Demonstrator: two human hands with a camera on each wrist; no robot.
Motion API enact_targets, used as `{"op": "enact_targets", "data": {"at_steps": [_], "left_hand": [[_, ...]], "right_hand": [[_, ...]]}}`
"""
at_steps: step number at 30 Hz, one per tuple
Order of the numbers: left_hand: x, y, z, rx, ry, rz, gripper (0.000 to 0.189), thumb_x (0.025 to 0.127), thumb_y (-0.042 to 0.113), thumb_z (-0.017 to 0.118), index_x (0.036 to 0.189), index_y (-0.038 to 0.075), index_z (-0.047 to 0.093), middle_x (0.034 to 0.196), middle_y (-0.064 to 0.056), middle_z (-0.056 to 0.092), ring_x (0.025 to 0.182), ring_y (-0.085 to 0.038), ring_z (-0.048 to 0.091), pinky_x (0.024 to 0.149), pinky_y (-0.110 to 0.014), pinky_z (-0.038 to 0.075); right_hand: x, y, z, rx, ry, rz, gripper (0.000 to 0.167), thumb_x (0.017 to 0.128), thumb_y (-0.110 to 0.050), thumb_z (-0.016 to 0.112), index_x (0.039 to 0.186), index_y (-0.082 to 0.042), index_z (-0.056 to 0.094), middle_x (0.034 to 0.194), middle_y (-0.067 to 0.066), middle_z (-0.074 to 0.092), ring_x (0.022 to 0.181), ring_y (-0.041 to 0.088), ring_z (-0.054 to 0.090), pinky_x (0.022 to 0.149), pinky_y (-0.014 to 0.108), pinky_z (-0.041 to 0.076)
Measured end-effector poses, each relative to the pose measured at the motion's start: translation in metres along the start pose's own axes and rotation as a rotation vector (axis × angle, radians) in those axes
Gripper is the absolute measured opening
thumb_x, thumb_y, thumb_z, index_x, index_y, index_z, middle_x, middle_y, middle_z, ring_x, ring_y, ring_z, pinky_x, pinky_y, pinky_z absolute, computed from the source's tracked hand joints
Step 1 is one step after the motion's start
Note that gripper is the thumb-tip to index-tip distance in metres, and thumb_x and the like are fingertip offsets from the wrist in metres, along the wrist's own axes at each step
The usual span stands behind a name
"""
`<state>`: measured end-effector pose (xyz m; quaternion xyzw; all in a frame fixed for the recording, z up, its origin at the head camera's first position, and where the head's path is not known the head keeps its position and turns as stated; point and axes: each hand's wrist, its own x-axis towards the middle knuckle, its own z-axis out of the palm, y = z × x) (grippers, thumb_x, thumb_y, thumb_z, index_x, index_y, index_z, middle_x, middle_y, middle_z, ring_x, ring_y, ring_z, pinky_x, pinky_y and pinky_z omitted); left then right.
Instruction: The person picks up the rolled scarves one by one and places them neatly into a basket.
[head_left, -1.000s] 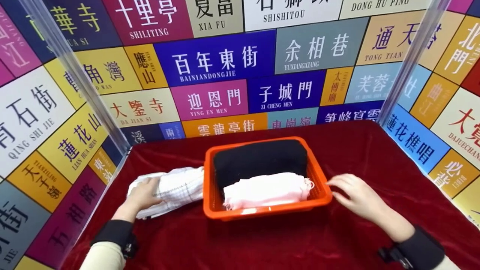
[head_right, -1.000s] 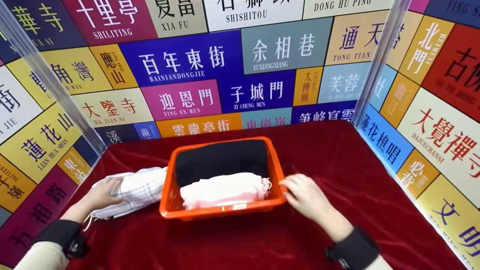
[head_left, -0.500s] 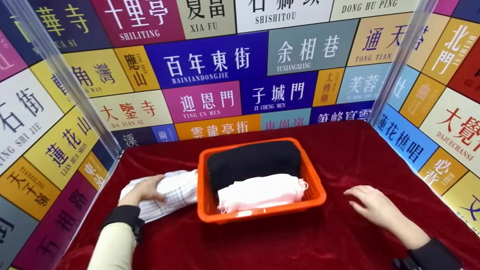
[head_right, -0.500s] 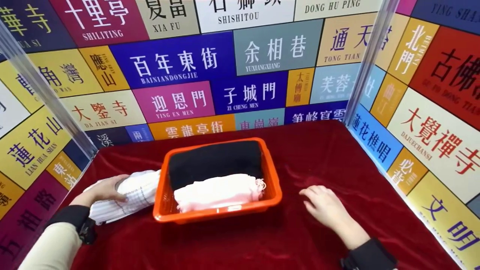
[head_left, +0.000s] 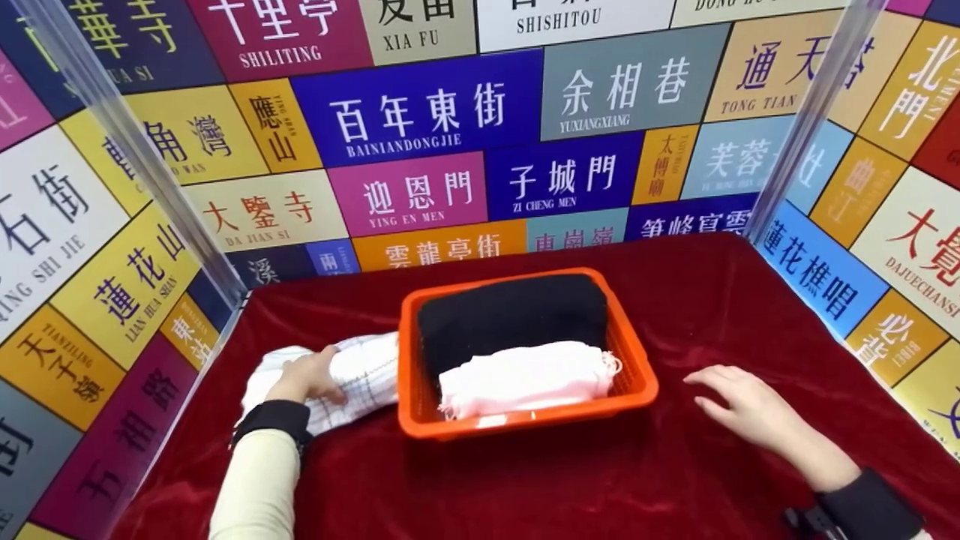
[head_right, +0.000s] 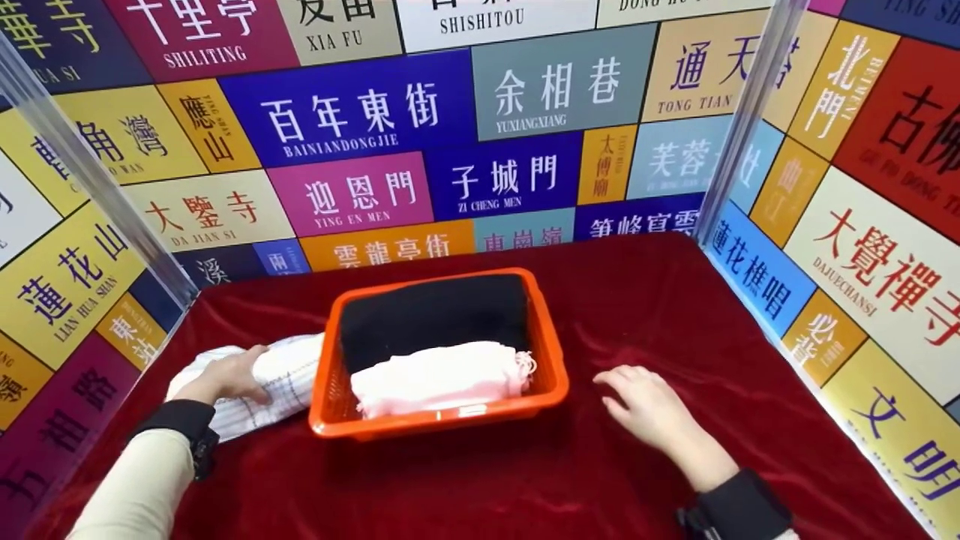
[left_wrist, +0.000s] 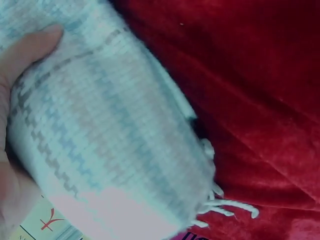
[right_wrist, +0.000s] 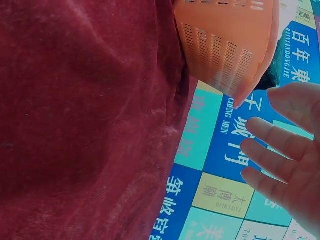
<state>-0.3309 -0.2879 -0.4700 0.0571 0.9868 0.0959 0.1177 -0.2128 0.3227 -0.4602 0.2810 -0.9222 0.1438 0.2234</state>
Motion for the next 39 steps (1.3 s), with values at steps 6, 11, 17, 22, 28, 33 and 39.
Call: {"op": "enact_targets", "data": {"at_steps": [6,11,17,22,28,33,39], "left_hand": [[0.007,0.000,0.003,0.034,0.012,0.003,0.087,0.057,0.028,0.078,0.128,-0.002,0.039,0.114,-0.028,0.057,0.103,-0.048,0.053,0.089,-0.066,0.031],[0.009,-0.004,0.009,0.064,0.134,0.051,0.078,0.058,0.031,0.075,0.121,-0.003,0.044,0.104,-0.028,0.061,0.094,-0.047,0.056,0.085,-0.063,0.035],[0.007,-0.007,0.014,0.077,0.252,0.114,0.067,0.058,0.027,0.068,0.114,-0.004,0.049,0.090,-0.025,0.063,0.081,-0.044,0.059,0.073,-0.055,0.044],[0.000,-0.005,0.019,0.089,0.337,0.160,0.060,0.058,0.029,0.068,0.106,-0.003,0.049,0.077,-0.022,0.062,0.069,-0.041,0.059,0.061,-0.051,0.046],[-0.010,-0.007,0.025,0.136,0.342,0.138,0.060,0.059,0.032,0.068,0.105,-0.002,0.049,0.076,-0.022,0.063,0.066,-0.040,0.059,0.058,-0.051,0.045],[-0.018,-0.009,0.017,0.176,0.398,0.165,0.059,0.060,0.031,0.066,0.105,-0.001,0.048,0.070,-0.021,0.061,0.063,-0.040,0.058,0.057,-0.051,0.044],[-0.023,-0.013,-0.006,0.178,0.462,0.161,0.056,0.064,0.029,0.064,0.105,-0.003,0.045,0.065,-0.021,0.059,0.059,-0.043,0.056,0.060,-0.054,0.043]], "right_hand": [[0.006,0.001,-0.002,0.013,-0.010,-0.021,0.029,0.070,-0.003,0.072,0.097,-0.009,0.065,0.090,0.002,0.064,0.083,0.022,0.059,0.072,0.040,0.048],[0.005,0.001,-0.006,0.009,-0.015,-0.024,0.028,0.070,-0.002,0.072,0.097,-0.009,0.065,0.090,0.002,0.065,0.082,0.021,0.060,0.071,0.039,0.048],[0.003,0.002,-0.010,0.001,0.006,-0.025,0.027,0.070,0.000,0.070,0.096,-0.007,0.066,0.089,0.003,0.065,0.083,0.020,0.061,0.071,0.038,0.048],[0.000,0.002,-0.010,0.004,-0.011,-0.007,0.026,0.071,-0.001,0.069,0.096,-0.008,0.066,0.090,0.002,0.065,0.083,0.019,0.061,0.071,0.037,0.049],[-0.003,0.001,-0.011,0.018,-0.029,0.003,0.026,0.071,0.000,0.069,0.096,-0.008,0.066,0.088,0.001,0.066,0.082,0.016,0.061,0.071,0.036,0.049],[-0.002,0.001,-0.015,0.021,-0.027,0.016,0.028,0.072,0.004,0.067,0.096,-0.010,0.065,0.086,-0.002,0.065,0.080,0.014,0.061,0.070,0.034,0.050],[-0.004,0.001,-0.019,0.023,-0.034,0.038,0.027,0.073,0.005,0.065,0.096,-0.010,0.065,0.085,-0.003,0.065,0.079,0.013,0.061,0.069,0.035,0.050]]}}
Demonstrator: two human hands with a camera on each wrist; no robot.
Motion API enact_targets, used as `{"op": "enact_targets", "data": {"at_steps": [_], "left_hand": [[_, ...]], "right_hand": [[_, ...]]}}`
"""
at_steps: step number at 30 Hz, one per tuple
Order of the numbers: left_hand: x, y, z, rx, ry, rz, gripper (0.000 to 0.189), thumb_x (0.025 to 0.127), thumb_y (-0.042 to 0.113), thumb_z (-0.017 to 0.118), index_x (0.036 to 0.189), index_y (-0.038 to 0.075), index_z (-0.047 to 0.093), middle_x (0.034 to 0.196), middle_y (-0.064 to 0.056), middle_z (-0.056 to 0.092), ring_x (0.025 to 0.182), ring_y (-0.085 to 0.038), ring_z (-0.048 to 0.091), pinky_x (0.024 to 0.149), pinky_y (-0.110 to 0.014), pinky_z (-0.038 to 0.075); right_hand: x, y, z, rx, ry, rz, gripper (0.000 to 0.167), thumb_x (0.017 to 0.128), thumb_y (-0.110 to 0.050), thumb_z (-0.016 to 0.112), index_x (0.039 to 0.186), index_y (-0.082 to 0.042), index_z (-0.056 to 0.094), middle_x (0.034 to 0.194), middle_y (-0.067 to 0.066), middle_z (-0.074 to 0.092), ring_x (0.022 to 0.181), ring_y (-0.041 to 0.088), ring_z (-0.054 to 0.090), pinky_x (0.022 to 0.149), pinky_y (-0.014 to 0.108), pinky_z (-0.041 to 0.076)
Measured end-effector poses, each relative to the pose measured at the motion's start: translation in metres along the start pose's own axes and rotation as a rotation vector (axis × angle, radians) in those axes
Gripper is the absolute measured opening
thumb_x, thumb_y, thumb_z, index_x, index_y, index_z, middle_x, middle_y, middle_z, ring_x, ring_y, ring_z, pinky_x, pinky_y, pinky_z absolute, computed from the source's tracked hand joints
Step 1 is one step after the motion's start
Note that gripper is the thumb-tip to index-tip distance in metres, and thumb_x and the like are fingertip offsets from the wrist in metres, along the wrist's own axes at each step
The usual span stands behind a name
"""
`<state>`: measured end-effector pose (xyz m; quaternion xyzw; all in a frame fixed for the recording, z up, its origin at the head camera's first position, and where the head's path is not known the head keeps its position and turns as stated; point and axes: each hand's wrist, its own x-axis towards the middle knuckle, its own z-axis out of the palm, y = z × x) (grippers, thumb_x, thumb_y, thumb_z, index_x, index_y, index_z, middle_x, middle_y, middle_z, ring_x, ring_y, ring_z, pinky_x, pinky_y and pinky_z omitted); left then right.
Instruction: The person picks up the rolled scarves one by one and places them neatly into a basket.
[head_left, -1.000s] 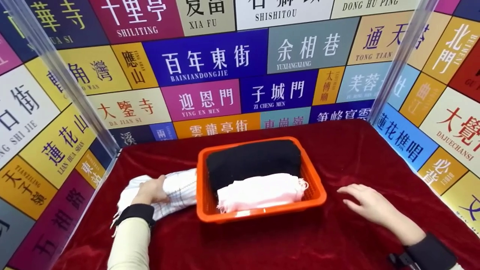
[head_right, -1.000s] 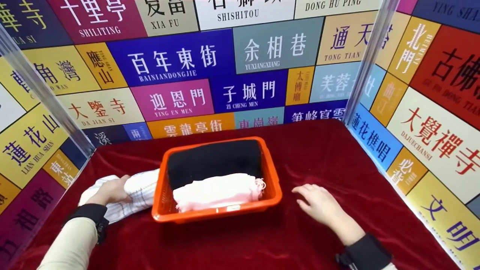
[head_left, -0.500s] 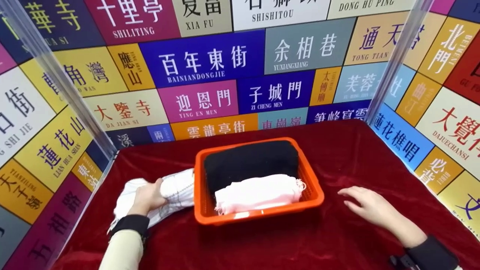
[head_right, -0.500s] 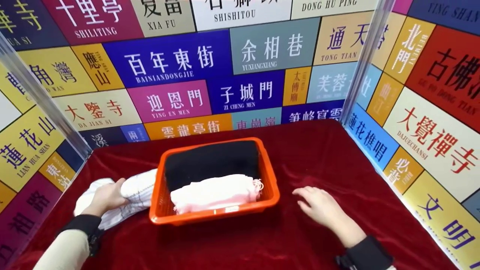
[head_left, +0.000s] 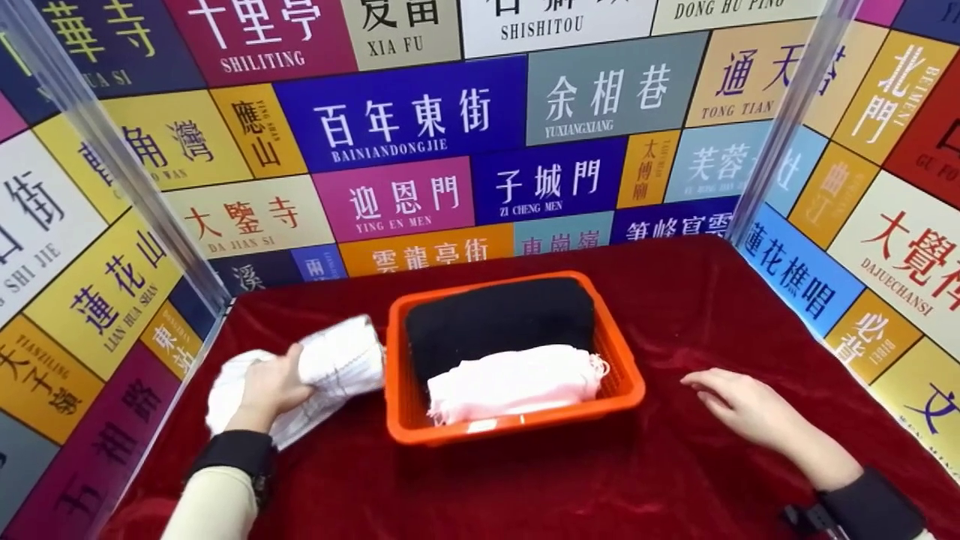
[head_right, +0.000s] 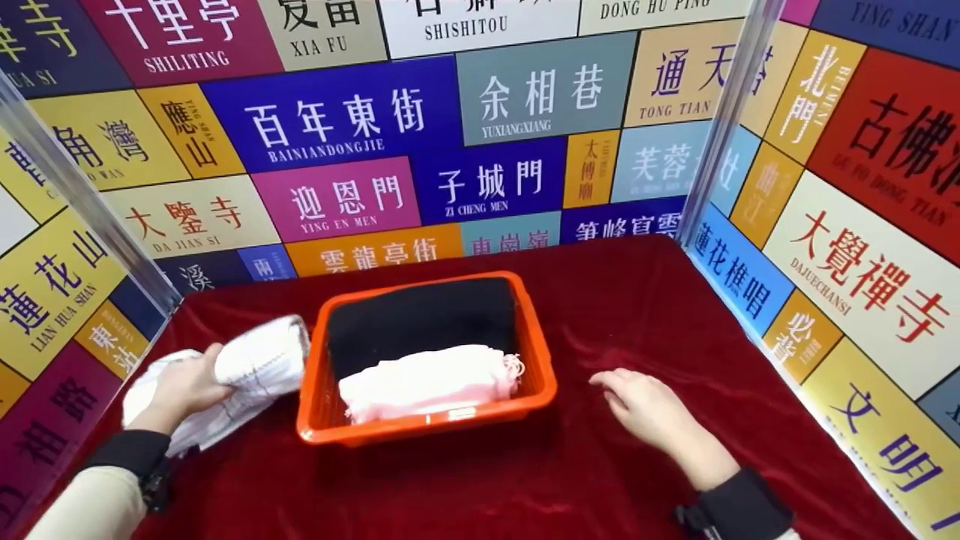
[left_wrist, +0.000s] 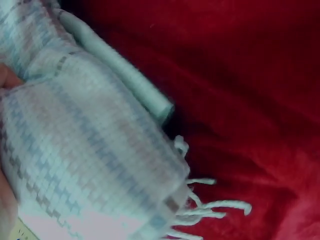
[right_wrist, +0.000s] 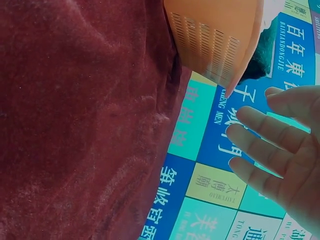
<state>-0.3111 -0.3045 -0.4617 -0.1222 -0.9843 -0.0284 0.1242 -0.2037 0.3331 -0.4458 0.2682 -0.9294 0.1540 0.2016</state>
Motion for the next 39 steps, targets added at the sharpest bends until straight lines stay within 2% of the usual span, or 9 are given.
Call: {"op": "enact_targets", "data": {"at_steps": [5,9,12,19,25,28,30,34,39], "left_hand": [[0.002,-0.005,-0.032,0.014,0.039,-0.031,0.062,0.068,0.030,0.064,0.115,-0.007,0.043,0.078,-0.026,0.063,0.071,-0.048,0.058,0.082,-0.061,0.037],[0.002,-0.002,-0.058,0.023,0.108,-0.031,0.058,0.069,0.032,0.066,0.108,-0.006,0.046,0.079,-0.028,0.062,0.076,-0.047,0.058,0.086,-0.061,0.033],[0.003,0.009,-0.076,0.044,0.213,-0.007,0.056,0.065,0.033,0.069,0.102,-0.004,0.048,0.074,-0.027,0.060,0.074,-0.043,0.058,0.086,-0.059,0.034],[0.000,0.049,-0.115,-0.019,0.645,0.191,0.060,0.058,0.040,0.065,0.097,-0.003,0.054,0.072,-0.022,0.060,0.070,-0.040,0.058,0.084,-0.054,0.039],[-0.011,0.102,-0.148,-0.142,0.697,0.312,0.072,0.053,0.042,0.070,0.112,0.004,0.055,0.097,-0.018,0.062,0.089,-0.039,0.055,0.087,-0.052,0.039],[-0.015,0.131,-0.165,-0.155,0.677,0.371,0.066,0.053,0.048,0.071,0.102,0.007,0.058,0.097,-0.012,0.060,0.093,-0.032,0.053,0.085,-0.046,0.042],[-0.022,0.150,-0.176,-0.158,0.605,0.378,0.060,0.054,0.051,0.071,0.096,0.011,0.058,0.094,-0.006,0.058,0.088,-0.026,0.053,0.077,-0.040,0.046],[-0.044,0.185,-0.193,-0.132,0.370,0.370,0.040,0.059,0.045,0.070,0.086,0.017,0.056,0.080,0.002,0.056,0.070,-0.018,0.053,0.057,-0.035,0.047],[-0.073,0.220,-0.205,-0.116,0.124,0.435,0.038,0.059,0.042,0.070,0.087,0.020,0.056,0.070,0.002,0.057,0.067,-0.019,0.057,0.056,-0.035,0.046]], "right_hand": [[0.001,-0.001,0.000,0.006,0.008,-0.009,0.027,0.073,0.005,0.065,0.096,-0.009,0.065,0.085,-0.003,0.065,0.078,0.013,0.061,0.068,0.034,0.050],[0.002,-0.002,0.001,0.011,0.010,-0.018,0.027,0.073,0.006,0.065,0.096,-0.009,0.065,0.084,-0.003,0.065,0.077,0.013,0.061,0.067,0.033,0.050],[0.002,-0.003,0.001,0.017,0.009,-0.017,0.027,0.073,0.005,0.065,0.096,-0.010,0.065,0.085,-0.004,0.065,0.078,0.012,0.061,0.067,0.033,0.050],[0.000,-0.005,-0.001,0.021,0.010,-0.011,0.028,0.074,0.005,0.065,0.097,-0.010,0.065,0.086,-0.004,0.065,0.079,0.012,0.061,0.068,0.034,0.051],[0.000,-0.005,-0.002,0.027,0.015,-0.012,0.028,0.074,0.005,0.065,0.097,-0.010,0.065,0.086,-0.004,0.065,0.079,0.013,0.061,0.068,0.034,0.051],[-0.001,-0.004,-0.001,0.037,0.010,-0.011,0.028,0.074,0.006,0.065,0.097,-0.010,0.065,0.086,-0.004,0.065,0.078,0.013,0.061,0.067,0.033,0.051],[-0.001,-0.005,-0.001,0.041,0.004,-0.009,0.028,0.074,0.005,0.065,0.098,-0.010,0.065,0.086,-0.004,0.065,0.078,0.013,0.061,0.067,0.033,0.051],[-0.002,-0.005,-0.001,0.043,0.002,-0.002,0.028,0.075,0.005,0.065,0.098,-0.011,0.065,0.086,-0.004,0.065,0.079,0.012,0.061,0.068,0.033,0.051],[-0.005,-0.004,0.000,0.046,0.014,-0.008,0.027,0.074,0.005,0.065,0.096,-0.010,0.066,0.085,-0.004,0.065,0.078,0.013,0.061,0.068,0.033,0.050]]}}
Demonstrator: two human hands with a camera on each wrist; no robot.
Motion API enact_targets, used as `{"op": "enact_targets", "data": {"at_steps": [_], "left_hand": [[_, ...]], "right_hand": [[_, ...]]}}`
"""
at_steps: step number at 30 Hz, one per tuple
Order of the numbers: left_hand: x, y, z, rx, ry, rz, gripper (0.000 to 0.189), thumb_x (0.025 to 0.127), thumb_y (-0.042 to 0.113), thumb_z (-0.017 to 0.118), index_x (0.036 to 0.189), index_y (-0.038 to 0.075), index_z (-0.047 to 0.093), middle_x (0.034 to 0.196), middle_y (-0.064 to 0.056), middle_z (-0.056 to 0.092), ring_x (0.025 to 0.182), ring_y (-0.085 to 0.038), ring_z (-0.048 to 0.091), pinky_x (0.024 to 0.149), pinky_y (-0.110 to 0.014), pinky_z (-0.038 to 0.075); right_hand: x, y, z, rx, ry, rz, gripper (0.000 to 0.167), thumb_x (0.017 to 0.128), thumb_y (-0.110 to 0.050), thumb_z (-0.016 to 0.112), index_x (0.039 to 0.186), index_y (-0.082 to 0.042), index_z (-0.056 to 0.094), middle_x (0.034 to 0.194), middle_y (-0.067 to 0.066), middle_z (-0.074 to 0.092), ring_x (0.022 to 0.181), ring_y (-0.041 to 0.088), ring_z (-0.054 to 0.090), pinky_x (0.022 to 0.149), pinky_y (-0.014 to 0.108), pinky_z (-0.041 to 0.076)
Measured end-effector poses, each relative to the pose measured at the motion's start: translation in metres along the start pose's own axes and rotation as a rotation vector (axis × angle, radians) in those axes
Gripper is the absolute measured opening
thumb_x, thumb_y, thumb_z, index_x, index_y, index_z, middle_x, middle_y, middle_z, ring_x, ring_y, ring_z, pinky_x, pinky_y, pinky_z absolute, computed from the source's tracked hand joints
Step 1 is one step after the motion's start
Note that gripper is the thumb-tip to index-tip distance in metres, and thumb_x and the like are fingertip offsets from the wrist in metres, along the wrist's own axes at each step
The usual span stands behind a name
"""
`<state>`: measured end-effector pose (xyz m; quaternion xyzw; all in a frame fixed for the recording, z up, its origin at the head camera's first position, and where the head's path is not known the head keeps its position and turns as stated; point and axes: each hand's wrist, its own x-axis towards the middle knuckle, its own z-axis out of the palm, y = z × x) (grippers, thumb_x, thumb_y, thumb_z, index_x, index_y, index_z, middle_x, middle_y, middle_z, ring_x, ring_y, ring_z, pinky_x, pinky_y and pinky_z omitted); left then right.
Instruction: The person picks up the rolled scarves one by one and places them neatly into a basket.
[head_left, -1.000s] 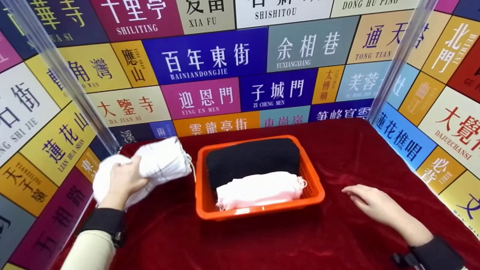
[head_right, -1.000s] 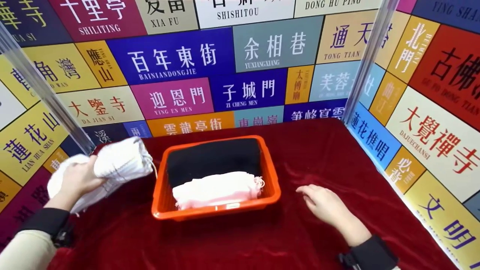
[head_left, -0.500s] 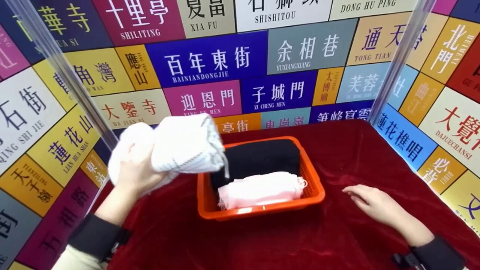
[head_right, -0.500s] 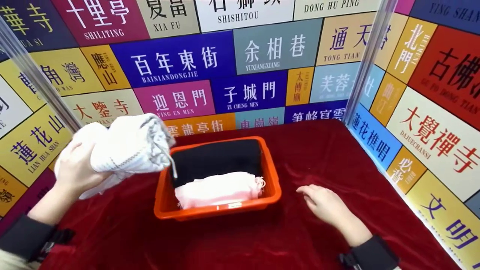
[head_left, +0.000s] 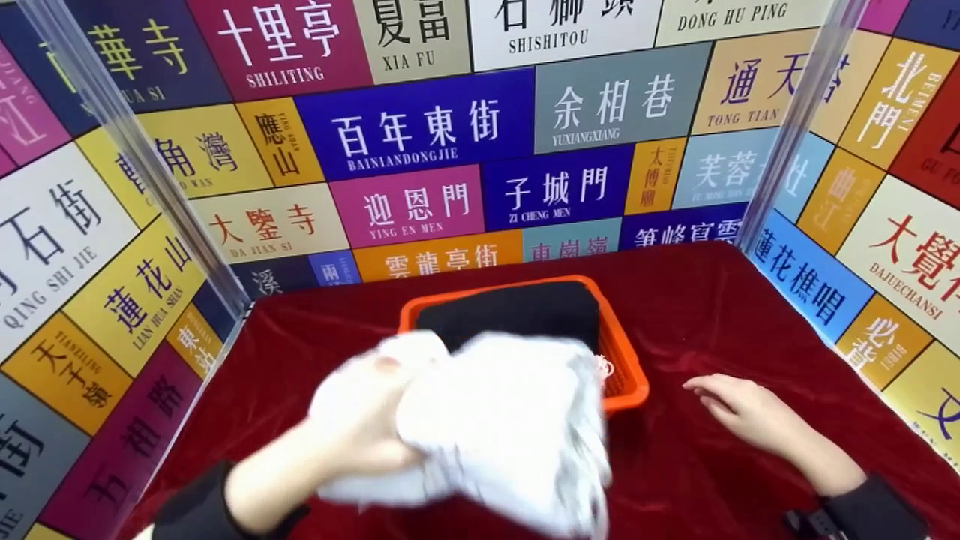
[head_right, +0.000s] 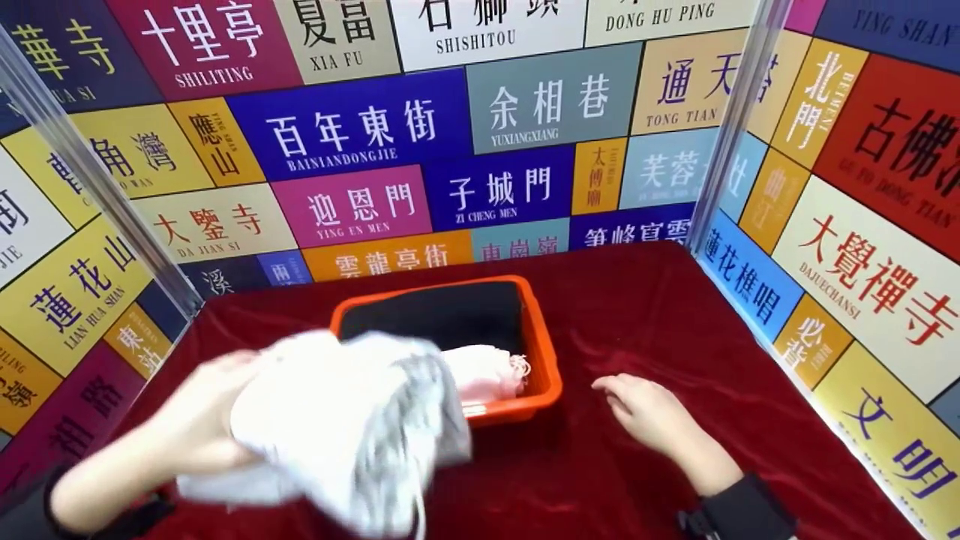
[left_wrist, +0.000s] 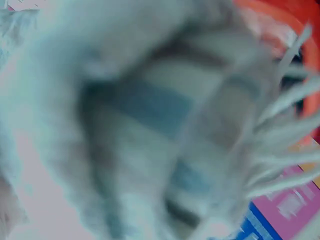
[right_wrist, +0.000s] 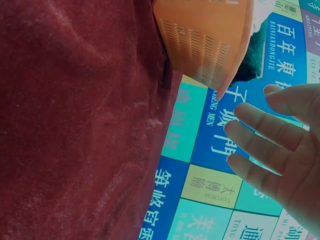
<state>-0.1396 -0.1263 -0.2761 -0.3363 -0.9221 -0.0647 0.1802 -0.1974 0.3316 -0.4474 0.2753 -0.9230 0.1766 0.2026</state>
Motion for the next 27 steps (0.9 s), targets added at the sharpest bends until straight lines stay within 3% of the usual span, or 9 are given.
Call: {"op": "enact_targets", "data": {"at_steps": [2,5,9,12,15,19,23,27], "left_hand": [[-0.003,0.014,0.002,-0.049,-0.091,0.041,0.044,0.057,0.043,0.071,0.092,0.021,0.056,0.070,0.002,0.056,0.067,-0.018,0.057,0.051,-0.032,0.044],[-0.004,0.027,0.014,-0.212,-0.218,0.114,0.051,0.053,0.037,0.075,0.098,0.022,0.057,0.072,0.006,0.058,0.064,-0.011,0.055,0.049,-0.024,0.041],[-0.001,0.032,0.056,-0.519,-0.387,0.135,0.045,0.049,0.026,0.078,0.090,0.020,0.059,0.070,0.015,0.055,0.061,-0.001,0.049,0.054,-0.012,0.038],[0.003,0.032,0.094,-0.612,-0.489,0.079,0.042,0.050,0.026,0.077,0.087,0.020,0.060,0.071,0.017,0.054,0.061,0.001,0.048,0.056,-0.010,0.039],[0.010,0.031,0.128,-0.573,-0.542,0.002,0.042,0.050,0.029,0.076,0.089,0.020,0.060,0.072,0.016,0.056,0.062,-0.001,0.050,0.059,-0.013,0.042],[0.025,0.037,0.162,-0.429,-0.533,-0.102,0.039,0.050,0.031,0.074,0.084,0.019,0.059,0.072,0.010,0.058,0.064,-0.007,0.054,0.058,-0.021,0.044],[0.040,0.055,0.184,-0.248,-0.515,-0.160,0.042,0.055,0.035,0.074,0.088,0.014,0.057,0.075,0.001,0.062,0.067,-0.017,0.059,0.057,-0.032,0.045],[0.049,0.072,0.200,-0.079,-0.501,-0.152,0.045,0.059,0.040,0.072,0.090,0.011,0.055,0.074,-0.004,0.062,0.067,-0.023,0.061,0.052,-0.035,0.044]], "right_hand": [[-0.002,0.001,0.001,0.006,0.000,-0.004,0.027,0.074,0.006,0.065,0.096,-0.009,0.066,0.085,-0.004,0.065,0.078,0.013,0.062,0.068,0.033,0.050],[-0.004,0.002,0.002,0.009,-0.008,0.001,0.026,0.074,0.005,0.065,0.096,-0.009,0.065,0.085,-0.003,0.065,0.079,0.014,0.062,0.068,0.033,0.051],[-0.007,0.000,0.005,0.016,-0.021,0.004,0.027,0.075,0.004,0.064,0.098,-0.010,0.065,0.086,-0.003,0.065,0.080,0.013,0.062,0.068,0.033,0.051],[-0.007,-0.002,0.009,0.033,-0.018,-0.035,0.027,0.075,0.005,0.064,0.097,-0.010,0.065,0.085,-0.003,0.065,0.078,0.012,0.061,0.067,0.032,0.051],[-0.005,-0.007,0.013,0.052,-0.014,-0.062,0.028,0.075,0.006,0.064,0.098,-0.009,0.065,0.085,-0.003,0.065,0.077,0.012,0.061,0.066,0.031,0.050],[0.000,-0.019,0.015,0.088,-0.040,-0.033,0.030,0.077,0.005,0.062,0.105,-0.008,0.063,0.089,-0.002,0.066,0.080,0.012,0.062,0.069,0.033,0.051],[0.007,-0.037,0.016,0.173,-0.029,-0.032,0.035,0.079,0.005,0.062,0.112,-0.005,0.060,0.092,-0.001,0.066,0.083,0.012,0.062,0.071,0.031,0.052],[0.017,-0.060,0.019,0.268,0.033,-0.159,0.036,0.077,0.006,0.064,0.111,-0.005,0.061,0.096,-0.001,0.065,0.086,0.012,0.061,0.078,0.020,0.048]]}}
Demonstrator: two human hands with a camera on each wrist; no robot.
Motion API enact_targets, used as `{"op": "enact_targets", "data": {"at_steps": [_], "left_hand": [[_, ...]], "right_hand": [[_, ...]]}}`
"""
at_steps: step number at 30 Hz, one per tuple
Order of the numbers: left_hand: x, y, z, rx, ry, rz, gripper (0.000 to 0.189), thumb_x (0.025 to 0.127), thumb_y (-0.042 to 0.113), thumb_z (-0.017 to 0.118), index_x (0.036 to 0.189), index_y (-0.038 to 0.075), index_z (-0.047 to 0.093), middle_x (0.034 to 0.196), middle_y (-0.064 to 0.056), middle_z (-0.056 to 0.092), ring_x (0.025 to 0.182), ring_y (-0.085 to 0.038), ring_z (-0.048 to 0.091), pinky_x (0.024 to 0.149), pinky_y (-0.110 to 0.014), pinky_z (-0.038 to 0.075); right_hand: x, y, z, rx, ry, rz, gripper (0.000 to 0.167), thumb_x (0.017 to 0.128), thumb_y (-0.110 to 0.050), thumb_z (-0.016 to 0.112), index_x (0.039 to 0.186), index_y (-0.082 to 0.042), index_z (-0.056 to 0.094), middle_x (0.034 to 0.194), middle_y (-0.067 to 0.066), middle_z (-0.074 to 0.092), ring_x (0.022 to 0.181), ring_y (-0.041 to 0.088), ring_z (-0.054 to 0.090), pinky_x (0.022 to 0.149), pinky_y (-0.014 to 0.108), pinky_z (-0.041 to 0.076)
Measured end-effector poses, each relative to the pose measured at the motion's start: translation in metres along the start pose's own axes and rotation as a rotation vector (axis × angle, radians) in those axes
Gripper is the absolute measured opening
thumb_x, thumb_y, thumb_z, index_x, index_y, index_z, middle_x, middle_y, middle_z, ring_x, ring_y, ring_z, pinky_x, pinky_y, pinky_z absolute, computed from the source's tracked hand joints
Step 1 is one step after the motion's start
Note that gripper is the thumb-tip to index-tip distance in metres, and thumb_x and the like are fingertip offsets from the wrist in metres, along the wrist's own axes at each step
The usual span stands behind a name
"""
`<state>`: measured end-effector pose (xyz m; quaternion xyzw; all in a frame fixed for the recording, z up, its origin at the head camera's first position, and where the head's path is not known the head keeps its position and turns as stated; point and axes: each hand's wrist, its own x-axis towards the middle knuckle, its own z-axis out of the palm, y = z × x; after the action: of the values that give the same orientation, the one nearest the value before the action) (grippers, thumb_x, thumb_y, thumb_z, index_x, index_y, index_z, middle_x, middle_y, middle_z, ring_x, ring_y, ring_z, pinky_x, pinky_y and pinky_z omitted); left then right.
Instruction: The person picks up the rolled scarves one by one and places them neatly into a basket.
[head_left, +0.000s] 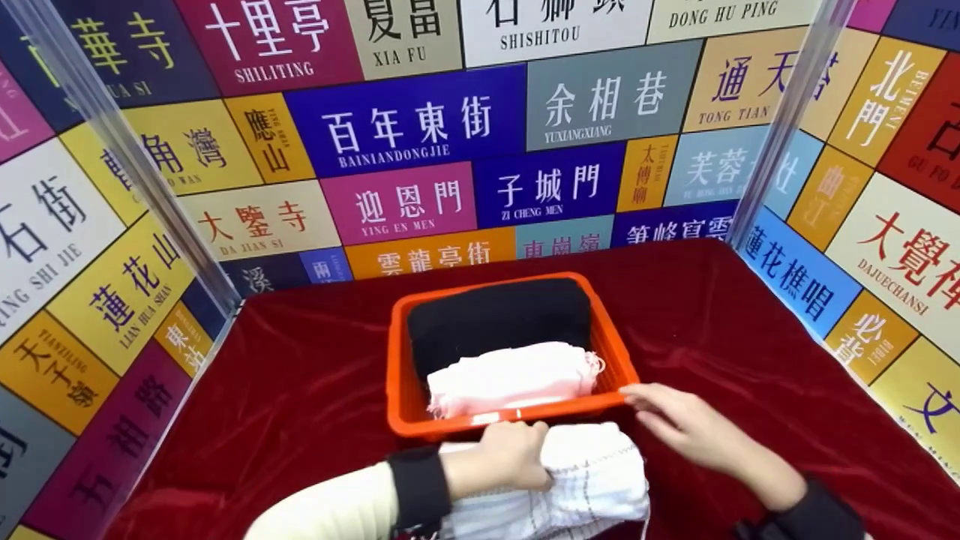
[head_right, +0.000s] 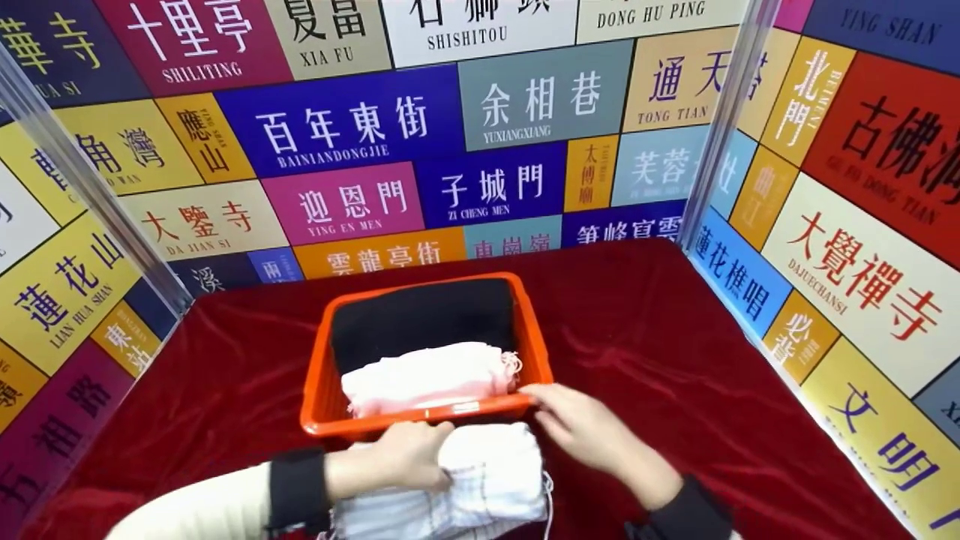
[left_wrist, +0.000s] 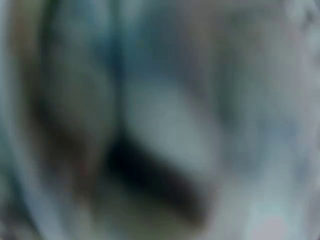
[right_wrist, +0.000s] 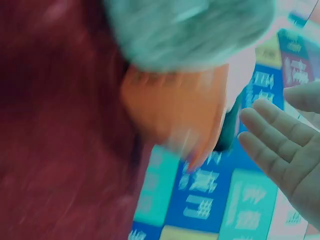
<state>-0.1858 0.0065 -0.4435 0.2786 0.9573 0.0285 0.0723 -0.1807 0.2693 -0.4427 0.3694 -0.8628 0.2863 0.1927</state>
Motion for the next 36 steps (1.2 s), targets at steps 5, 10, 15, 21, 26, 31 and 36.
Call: {"op": "enact_targets", "data": {"at_steps": [5,10,15,21,26,31,36], "left_hand": [[0.007,0.010,0.010,0.112,0.048,0.024,0.047,0.060,0.043,0.072,0.086,0.011,0.049,0.068,-0.003,0.059,0.061,-0.024,0.059,0.047,-0.034,0.041],[0.004,0.007,0.013,0.127,0.083,0.057,0.057,0.061,0.048,0.072,0.096,0.011,0.046,0.075,-0.004,0.060,0.064,-0.023,0.060,0.050,-0.034,0.043],[-0.006,-0.004,0.020,0.062,0.060,0.120,0.082,0.061,0.052,0.073,0.126,0.015,0.040,0.100,-0.005,0.060,0.080,-0.022,0.060,0.059,-0.032,0.046],[-0.027,-0.030,0.021,-0.070,-0.067,0.138,0.111,0.050,0.052,0.081,0.141,0.028,0.022,0.122,-0.003,0.050,0.100,-0.023,0.054,0.073,-0.040,0.048],[-0.043,-0.053,0.024,-0.110,-0.113,0.083,0.114,0.043,0.045,0.086,0.139,0.027,0.026,0.117,-0.005,0.050,0.097,-0.024,0.052,0.071,-0.039,0.047],[-0.053,-0.069,0.030,-0.204,-0.146,0.052,0.112,0.043,0.040,0.087,0.137,0.023,0.029,0.110,-0.010,0.053,0.093,-0.023,0.054,0.072,-0.032,0.048],[-0.050,-0.076,0.032,-0.351,-0.207,-0.032,0.109,0.044,0.028,0.088,0.135,0.017,0.029,0.106,-0.013,0.053,0.091,-0.020,0.053,0.075,-0.029,0.047]], "right_hand": [[0.012,-0.016,0.014,0.018,-0.079,-0.199,0.038,0.079,-0.005,0.066,0.117,-0.006,0.058,0.109,0.004,0.062,0.100,0.016,0.057,0.092,0.014,0.037],[0.021,-0.023,0.031,-0.090,-0.280,-0.234,0.056,0.077,-0.031,0.070,0.122,-0.002,0.052,0.117,0.006,0.058,0.106,0.020,0.054,0.089,0.032,0.044],[0.024,-0.029,0.047,-0.226,-0.488,-0.114,0.080,0.066,-0.043,0.074,0.126,0.003,0.046,0.120,0.012,0.056,0.107,0.026,0.053,0.090,0.040,0.044],[0.032,-0.027,0.055,-0.282,-0.668,-0.040,0.091,0.053,-0.039,0.080,0.129,-0.005,0.043,0.111,0.010,0.056,0.095,0.025,0.054,0.079,0.038,0.047],[0.034,-0.014,0.054,-0.189,-0.745,0.021,0.091,0.051,-0.033,0.081,0.130,-0.010,0.041,0.107,0.008,0.056,0.094,0.022,0.054,0.077,0.037,0.047],[0.031,-0.004,0.057,-0.066,-0.818,0.123,0.097,0.051,-0.027,0.082,0.133,-0.009,0.035,0.114,0.010,0.054,0.101,0.021,0.052,0.085,0.036,0.045],[0.028,0.006,0.059,0.009,-0.837,0.134,0.103,0.051,-0.023,0.083,0.137,-0.006,0.029,0.123,0.013,0.049,0.108,0.021,0.048,0.091,0.033,0.042]]}}
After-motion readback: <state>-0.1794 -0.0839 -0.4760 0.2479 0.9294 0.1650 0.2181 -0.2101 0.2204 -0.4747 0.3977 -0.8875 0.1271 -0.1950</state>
